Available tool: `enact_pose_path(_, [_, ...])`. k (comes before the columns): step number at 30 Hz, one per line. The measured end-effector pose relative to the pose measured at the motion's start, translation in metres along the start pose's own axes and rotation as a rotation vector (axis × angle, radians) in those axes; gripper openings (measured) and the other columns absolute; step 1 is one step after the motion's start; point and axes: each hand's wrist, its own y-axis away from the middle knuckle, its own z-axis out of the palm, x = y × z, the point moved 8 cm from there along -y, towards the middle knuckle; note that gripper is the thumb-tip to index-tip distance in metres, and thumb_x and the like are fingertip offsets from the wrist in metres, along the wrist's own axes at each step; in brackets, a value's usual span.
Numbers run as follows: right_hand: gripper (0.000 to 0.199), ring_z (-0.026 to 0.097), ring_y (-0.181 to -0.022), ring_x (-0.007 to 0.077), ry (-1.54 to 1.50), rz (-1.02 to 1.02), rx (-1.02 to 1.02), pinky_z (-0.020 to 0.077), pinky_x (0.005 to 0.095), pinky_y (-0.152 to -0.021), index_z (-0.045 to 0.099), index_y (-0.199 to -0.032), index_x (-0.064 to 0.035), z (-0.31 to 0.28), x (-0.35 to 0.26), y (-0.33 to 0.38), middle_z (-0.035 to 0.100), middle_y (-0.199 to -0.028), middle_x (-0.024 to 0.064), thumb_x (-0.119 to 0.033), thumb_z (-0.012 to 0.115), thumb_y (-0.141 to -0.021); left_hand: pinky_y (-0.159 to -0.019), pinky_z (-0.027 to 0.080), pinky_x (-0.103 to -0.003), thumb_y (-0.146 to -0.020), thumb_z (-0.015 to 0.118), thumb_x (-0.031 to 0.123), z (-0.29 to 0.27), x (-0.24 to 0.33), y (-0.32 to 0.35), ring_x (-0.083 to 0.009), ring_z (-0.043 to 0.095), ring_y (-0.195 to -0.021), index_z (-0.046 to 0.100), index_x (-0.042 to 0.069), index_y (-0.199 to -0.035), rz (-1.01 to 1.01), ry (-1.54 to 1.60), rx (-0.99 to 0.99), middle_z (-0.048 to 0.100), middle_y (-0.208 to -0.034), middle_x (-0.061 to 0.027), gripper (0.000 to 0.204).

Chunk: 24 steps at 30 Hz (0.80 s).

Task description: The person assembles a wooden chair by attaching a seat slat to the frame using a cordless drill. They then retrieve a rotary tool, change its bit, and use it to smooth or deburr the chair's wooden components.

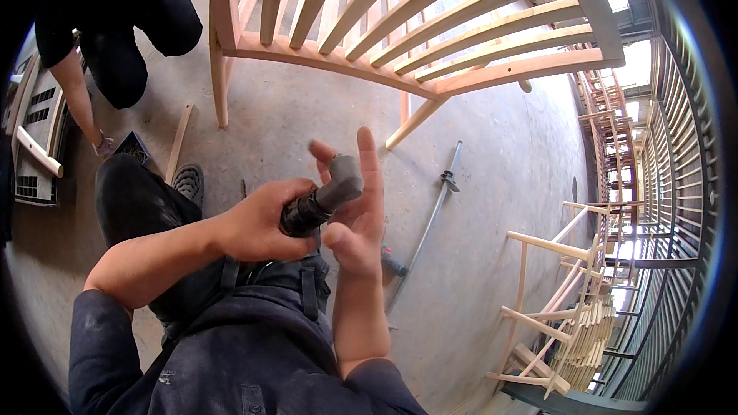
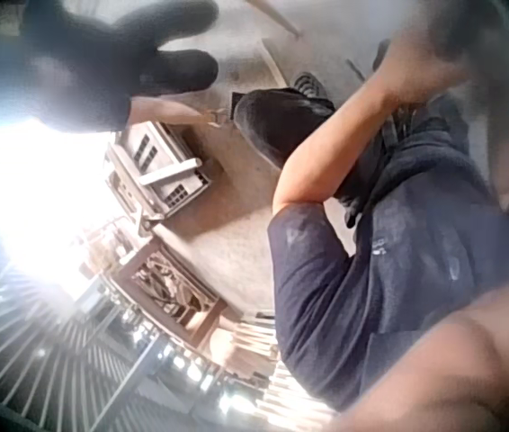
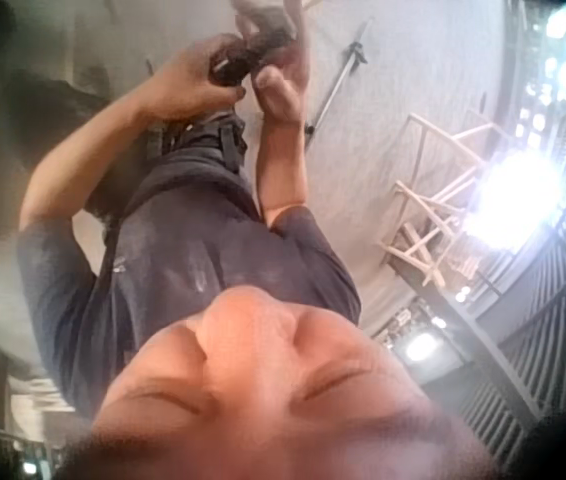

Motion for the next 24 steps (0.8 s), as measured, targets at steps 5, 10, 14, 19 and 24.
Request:
enact_pose_path(5, [0.127, 0.055, -0.134, 0.0287, 0.077, 0.137, 0.015, 0.0308, 0.0476, -0.122, 0.018, -0.162, 0.0000, -0.013, 0.012, 0.004, 0.059, -0.137, 0.0197, -0.040, 0.095, -0.069, -0.077, 0.049, -0.035, -0.075, 0.078, 0.017, -0.005, 0.006, 0.001, -0.0206, 0.059, -0.083, 0.060, 0.002, -0.115, 0.089, 0.065, 0.118, 0.059, -0.089, -0.0093, 0.046])
enact_pose_path(10, [0.122, 0.064, -0.123, 0.0273, -0.076, 0.128, 0.058, 0.0366, 0.0481, -0.119, 0.023, -0.159, 0.0034, 0.004, 0.003, 0.002, 0.067, -0.123, 0.0178, -0.037, 0.095, -0.068, -0.079, 0.049, -0.037, -0.075, 0.078, 0.015, 0.000, 0.002, 0.002, -0.0243, 0.061, -0.083, 0.059, 0.002, -0.118, 0.002, -0.001, 0.019, 0.060, -0.091, -0.0111, 0.049])
enact_pose_path(14, [0.121, 0.061, -0.127, 0.0313, 0.117, 0.040, 0.045, 0.0386, 0.0451, -0.117, 0.025, -0.159, 0.0020, -0.012, 0.007, 0.003, 0.066, -0.126, 0.0223, -0.038, 0.095, -0.069, -0.076, 0.049, -0.039, -0.074, 0.077, 0.016, -0.002, 0.002, 0.000, -0.0285, 0.062, -0.081, 0.059, 0.002, -0.113, 0.127, -0.064, 0.117, 0.061, -0.089, -0.0130, 0.045])
enact_pose_path(19, [0.115, 0.065, -0.118, 0.0285, -0.042, 0.132, 0.103, 0.0408, 0.0466, -0.116, 0.033, -0.154, 0.0045, 0.000, -0.009, 0.001, 0.068, -0.119, 0.0202, -0.033, 0.098, -0.067, -0.075, 0.050, -0.041, -0.075, 0.077, 0.019, -0.005, 0.007, 0.004, -0.0353, 0.062, -0.078, 0.059, 0.002, -0.109, 0.085, -0.125, 0.089, 0.061, -0.085, -0.0179, 0.042])
enact_pose_path(24, [0.083, 0.069, -0.113, 0.0296, 0.382, -0.147, 0.177, 0.0457, 0.0536, -0.113, 0.053, -0.136, 0.0058, -0.030, -0.022, 0.007, 0.069, -0.120, 0.0210, -0.040, 0.090, -0.078, -0.075, 0.050, -0.042, -0.074, 0.077, 0.018, -0.005, -0.003, 0.004, -0.0401, 0.062, -0.080, 0.058, 0.001, -0.108, 0.022, -0.286, 0.155, 0.063, -0.086, -0.0210, 0.043])
